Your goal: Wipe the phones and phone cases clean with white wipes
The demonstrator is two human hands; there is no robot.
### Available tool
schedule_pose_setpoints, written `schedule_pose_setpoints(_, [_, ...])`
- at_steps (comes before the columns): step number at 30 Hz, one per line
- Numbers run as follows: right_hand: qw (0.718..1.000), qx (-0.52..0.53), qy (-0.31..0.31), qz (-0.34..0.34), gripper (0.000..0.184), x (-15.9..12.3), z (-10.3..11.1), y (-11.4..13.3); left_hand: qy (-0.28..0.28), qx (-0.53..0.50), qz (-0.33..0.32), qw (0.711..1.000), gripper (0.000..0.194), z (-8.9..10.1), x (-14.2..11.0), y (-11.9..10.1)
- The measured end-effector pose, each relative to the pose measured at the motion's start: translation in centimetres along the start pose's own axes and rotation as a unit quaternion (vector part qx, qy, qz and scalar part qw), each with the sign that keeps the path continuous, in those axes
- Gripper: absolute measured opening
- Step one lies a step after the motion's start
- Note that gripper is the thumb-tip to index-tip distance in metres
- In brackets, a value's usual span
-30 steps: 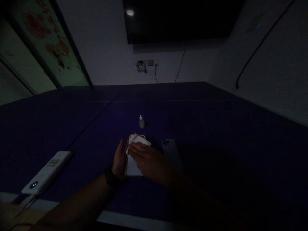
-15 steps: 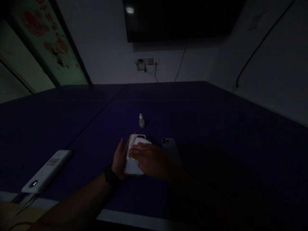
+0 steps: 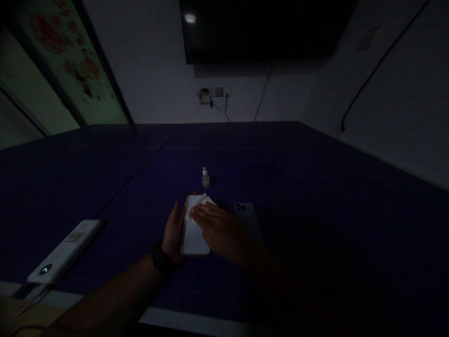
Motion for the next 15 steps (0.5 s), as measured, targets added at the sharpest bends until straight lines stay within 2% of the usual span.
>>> schedule_pose_setpoints(4, [0.998, 0.02, 0.031, 0.052, 0.055, 0.1, -0.4, 1.1, -0.021, 0.003, 0.002, 1.0, 0.064, 0.7, 0.1, 0.2])
schedule_pose_setpoints(7, [0.999, 0.035, 0.015, 0.04, 0.051, 0.0, 0.1, 0.5, -0.011, -0.004, 0.003, 1.0, 0.065, 0.5, 0.0, 0.3])
schedule_pose_setpoints(10, [1.0, 0.009, -0.003, 0.016, 0.057, 0.1, 0.2, 0.2, 0.0, -0.014, -0.001, 1.0, 0.062, 0.2, 0.0, 0.2])
schedule_pose_setpoints(15, [0.997, 0.039, 0.033, 0.063, 0.05, 0.1, -0.4, 1.3, -0.024, -0.017, -0.008, 1.0, 0.059, 0.4, -0.1, -0.2])
Point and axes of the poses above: each hand's wrist, its own x-axis towards the middle knuckle, its own z-axis out of the back of the hand, y = z × x, the point moved 8 cm from there along x, towards the middle knuckle, and after that the axes turned 2 degrees about -y, right-handed, at the moved point
